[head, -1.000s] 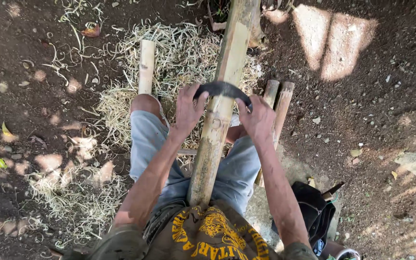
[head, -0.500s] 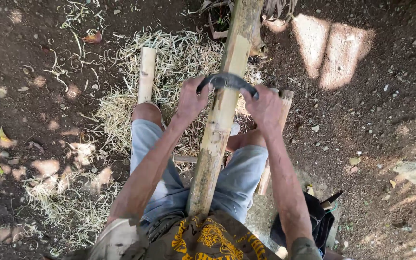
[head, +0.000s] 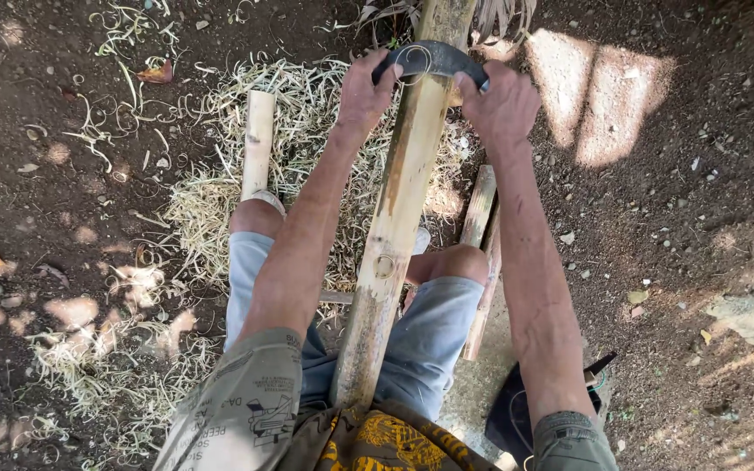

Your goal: The recorder shaves the outer layer of a bamboo pole using a curved blade.

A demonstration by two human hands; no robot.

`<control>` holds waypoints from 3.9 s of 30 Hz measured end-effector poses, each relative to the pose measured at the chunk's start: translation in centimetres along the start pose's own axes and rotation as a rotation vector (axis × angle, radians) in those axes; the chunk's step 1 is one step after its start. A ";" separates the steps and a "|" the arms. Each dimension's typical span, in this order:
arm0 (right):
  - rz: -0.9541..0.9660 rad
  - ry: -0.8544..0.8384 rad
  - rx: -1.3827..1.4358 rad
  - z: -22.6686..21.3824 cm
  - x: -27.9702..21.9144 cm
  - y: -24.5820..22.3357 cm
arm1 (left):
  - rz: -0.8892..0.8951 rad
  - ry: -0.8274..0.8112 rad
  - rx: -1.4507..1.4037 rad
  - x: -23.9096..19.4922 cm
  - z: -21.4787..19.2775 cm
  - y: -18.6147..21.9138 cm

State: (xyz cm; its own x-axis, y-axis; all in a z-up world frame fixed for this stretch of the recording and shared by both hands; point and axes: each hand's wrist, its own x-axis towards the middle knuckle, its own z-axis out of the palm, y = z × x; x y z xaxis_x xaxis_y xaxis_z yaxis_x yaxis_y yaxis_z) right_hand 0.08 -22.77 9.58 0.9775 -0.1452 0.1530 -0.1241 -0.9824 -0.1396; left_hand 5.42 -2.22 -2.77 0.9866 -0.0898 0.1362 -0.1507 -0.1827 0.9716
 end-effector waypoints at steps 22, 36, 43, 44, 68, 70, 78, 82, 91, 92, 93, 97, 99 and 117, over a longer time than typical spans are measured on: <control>-0.153 0.224 0.098 -1.5 -20.3 -3.1 | 0.244 0.149 0.094 -20.0 -4.6 2.4; 0.046 -0.150 0.271 -1.7 -28.9 -2.4 | 0.011 0.033 0.301 -30.2 -11.6 8.9; 0.335 0.095 0.768 4.8 -34.5 -0.3 | -0.454 -0.201 -0.209 -36.8 -10.7 7.7; 0.520 0.128 1.021 5.3 -34.8 -0.6 | -0.479 -0.308 -0.337 -37.6 -9.5 6.6; 0.495 0.310 1.079 4.2 -32.2 -1.1 | -0.393 -0.131 -0.174 -38.4 -6.5 12.1; 0.305 0.398 0.953 5.0 -30.1 -0.4 | -0.327 -0.098 -0.147 -36.6 -7.1 13.2; 0.369 0.201 0.674 7.2 -20.5 0.7 | 0.498 0.105 0.464 -18.3 -6.3 14.8; 0.223 0.289 0.554 6.7 -15.0 0.9 | 0.525 0.086 0.578 -9.5 -3.9 8.3; 0.114 0.088 0.339 3.7 -3.4 1.4 | 0.122 0.002 0.514 0.5 -0.8 3.7; 0.123 0.091 0.359 3.6 -3.0 1.3 | 0.109 0.019 0.545 0.9 -0.6 3.3; 0.131 0.092 0.382 3.5 -2.5 1.1 | 0.094 0.035 0.579 1.3 -0.5 2.8; 0.073 0.185 0.366 4.3 -3.3 0.8 | 0.204 0.100 0.494 0.3 -0.7 1.7; 0.145 0.163 0.404 4.5 -3.8 0.7 | 0.205 0.082 0.520 -0.6 -0.5 1.8; 0.139 0.209 0.479 3.6 -15.0 -1.2 | 0.287 0.146 0.507 -12.3 -3.7 5.7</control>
State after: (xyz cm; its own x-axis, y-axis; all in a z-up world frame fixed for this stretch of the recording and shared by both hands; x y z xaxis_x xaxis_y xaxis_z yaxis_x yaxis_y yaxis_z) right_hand -13.80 -18.96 3.89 0.8963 -0.3388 0.2861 -0.1108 -0.7957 -0.5955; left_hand -7.32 1.48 1.83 0.8950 -0.0759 0.4395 -0.3880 -0.6187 0.6832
